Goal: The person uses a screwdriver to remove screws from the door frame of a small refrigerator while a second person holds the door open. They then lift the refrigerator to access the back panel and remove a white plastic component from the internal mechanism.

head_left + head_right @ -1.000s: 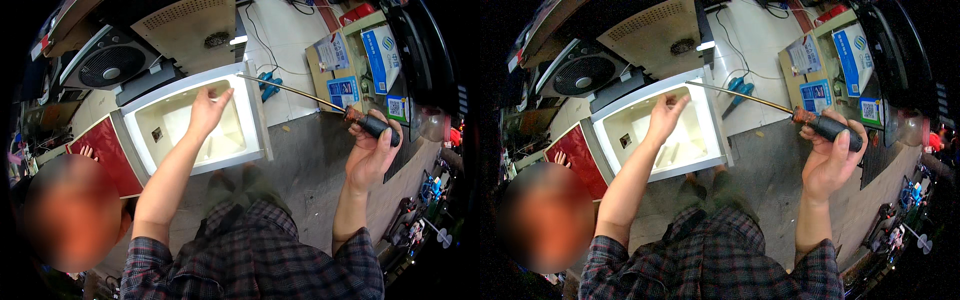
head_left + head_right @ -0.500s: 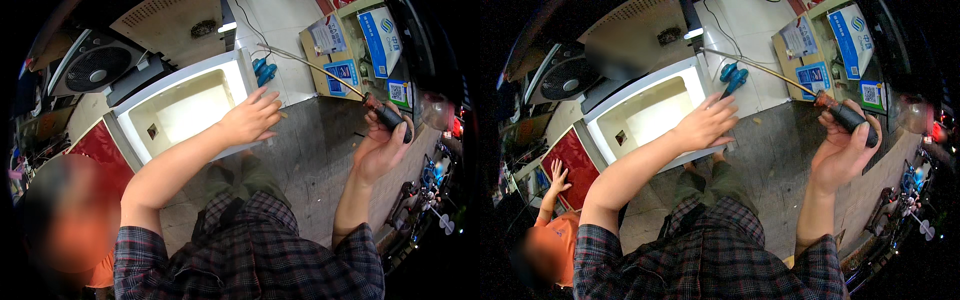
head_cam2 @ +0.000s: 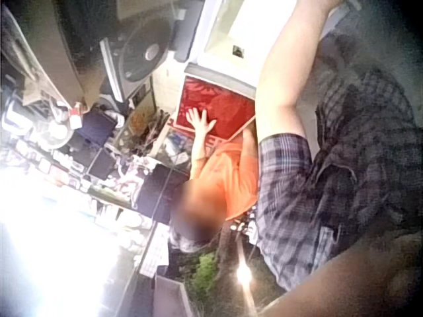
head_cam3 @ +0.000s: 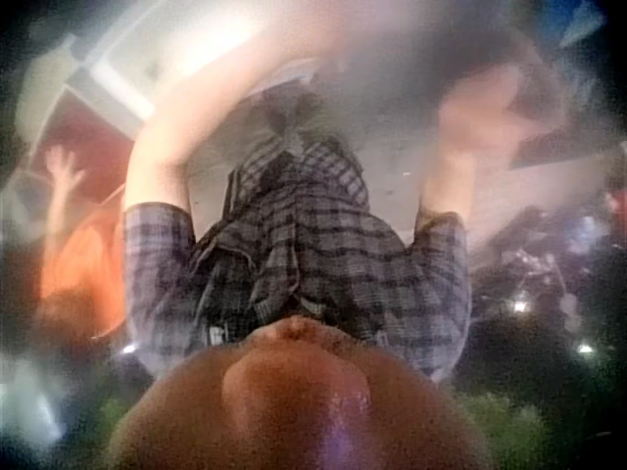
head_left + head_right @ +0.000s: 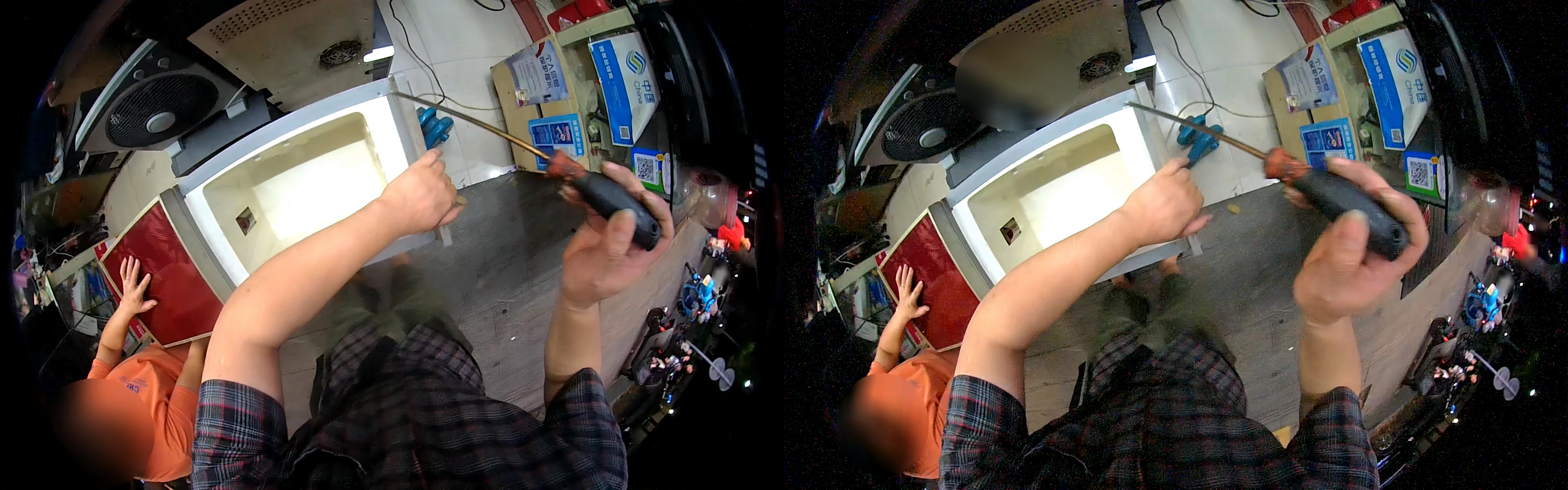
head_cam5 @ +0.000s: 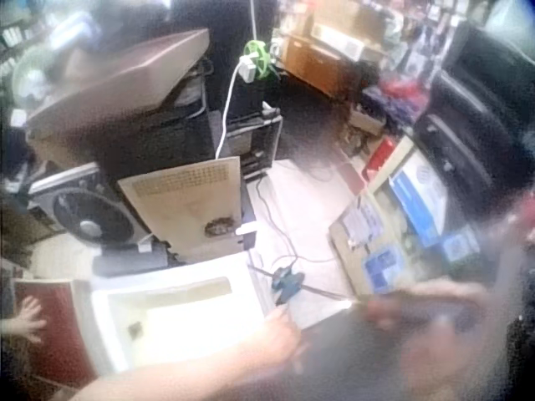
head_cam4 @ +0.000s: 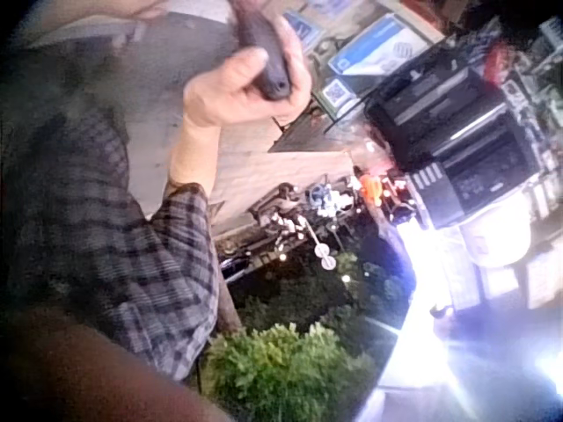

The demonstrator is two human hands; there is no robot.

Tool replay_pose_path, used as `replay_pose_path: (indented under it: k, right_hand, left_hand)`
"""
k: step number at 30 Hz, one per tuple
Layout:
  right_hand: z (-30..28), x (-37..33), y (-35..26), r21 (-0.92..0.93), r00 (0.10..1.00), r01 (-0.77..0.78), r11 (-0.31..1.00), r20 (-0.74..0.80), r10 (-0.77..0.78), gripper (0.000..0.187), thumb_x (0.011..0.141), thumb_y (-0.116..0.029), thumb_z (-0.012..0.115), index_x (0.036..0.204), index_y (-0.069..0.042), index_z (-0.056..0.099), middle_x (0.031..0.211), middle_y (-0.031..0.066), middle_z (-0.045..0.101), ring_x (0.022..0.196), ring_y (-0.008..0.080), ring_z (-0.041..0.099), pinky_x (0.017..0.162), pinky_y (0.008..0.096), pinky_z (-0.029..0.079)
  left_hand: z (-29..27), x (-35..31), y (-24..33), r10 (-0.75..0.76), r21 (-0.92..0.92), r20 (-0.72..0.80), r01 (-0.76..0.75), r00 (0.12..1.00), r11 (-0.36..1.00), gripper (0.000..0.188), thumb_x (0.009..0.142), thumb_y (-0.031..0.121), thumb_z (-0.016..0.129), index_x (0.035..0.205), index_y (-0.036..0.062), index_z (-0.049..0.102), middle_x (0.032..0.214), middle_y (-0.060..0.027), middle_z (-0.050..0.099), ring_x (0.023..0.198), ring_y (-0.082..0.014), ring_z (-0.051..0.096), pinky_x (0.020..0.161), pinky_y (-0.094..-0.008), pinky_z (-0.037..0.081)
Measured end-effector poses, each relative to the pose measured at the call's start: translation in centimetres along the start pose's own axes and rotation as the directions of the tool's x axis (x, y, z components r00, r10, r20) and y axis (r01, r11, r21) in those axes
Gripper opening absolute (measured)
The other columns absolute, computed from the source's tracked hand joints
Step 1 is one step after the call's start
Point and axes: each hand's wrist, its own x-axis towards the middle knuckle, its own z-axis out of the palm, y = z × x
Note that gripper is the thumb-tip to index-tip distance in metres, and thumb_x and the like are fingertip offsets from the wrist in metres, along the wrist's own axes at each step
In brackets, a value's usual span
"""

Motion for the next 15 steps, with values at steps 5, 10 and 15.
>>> replay_pose_path:
  k: [5, 10, 15]
  right_hand:
    - [2.4, 0.2, 0.8, -0.162, 0.931, 0.213, 0.964, 0.332, -0.15, 0.045, 0.109, -0.024, 0.062, 0.139, -0.005, 0.034, 0.127, 0.0323, 0.063, 0.114, 0.036, 0.068, 0.092, 0.0488, 0.066]
    - [3.6, 0.5, 1.1, -0.158, 0.86, 0.345, 0.925, 0.448, -0.244, 0.045, 0.107, -0.019, 0.064, 0.138, -0.006, 0.035, 0.124, 0.0314, 0.065, 0.113, 0.0361, 0.069, 0.097, 0.0489, 0.06]
    - [4.2, 0.4, 1.1, -0.173, 0.857, 0.344, 0.923, 0.459, -0.234, 0.045, 0.106, -0.018, 0.066, 0.137, -0.007, 0.035, 0.124, 0.0308, 0.066, 0.112, 0.0366, 0.069, 0.101, 0.0494, 0.056]
  left_hand:
    - [0.3, -0.5, 0.2, 0.014, 0.024, -0.053, -0.013, 0.999, 1.0, 0.049, 0.104, 0.049, 0.057, 0.084, 0.0119, 0.081, 0.083, -0.0045, 0.077, 0.095, -0.0252, 0.067, 0.119, -0.0438, 0.036]
    - [0.4, -0.4, 0.1, -0.009, -0.028, -0.035, 0.008, 0.999, 1.0, 0.048, 0.103, 0.047, 0.059, 0.081, 0.0099, 0.08, 0.083, -0.0056, 0.077, 0.095, -0.026, 0.067, 0.121, -0.0433, 0.035]
    - [0.5, -0.8, 0.2, 0.005, -0.06, -0.081, -0.01, 0.997, 0.998, 0.048, 0.1, 0.049, 0.062, 0.076, 0.0103, 0.078, 0.078, -0.0067, 0.072, 0.094, -0.0276, 0.065, 0.123, -0.0444, 0.033]
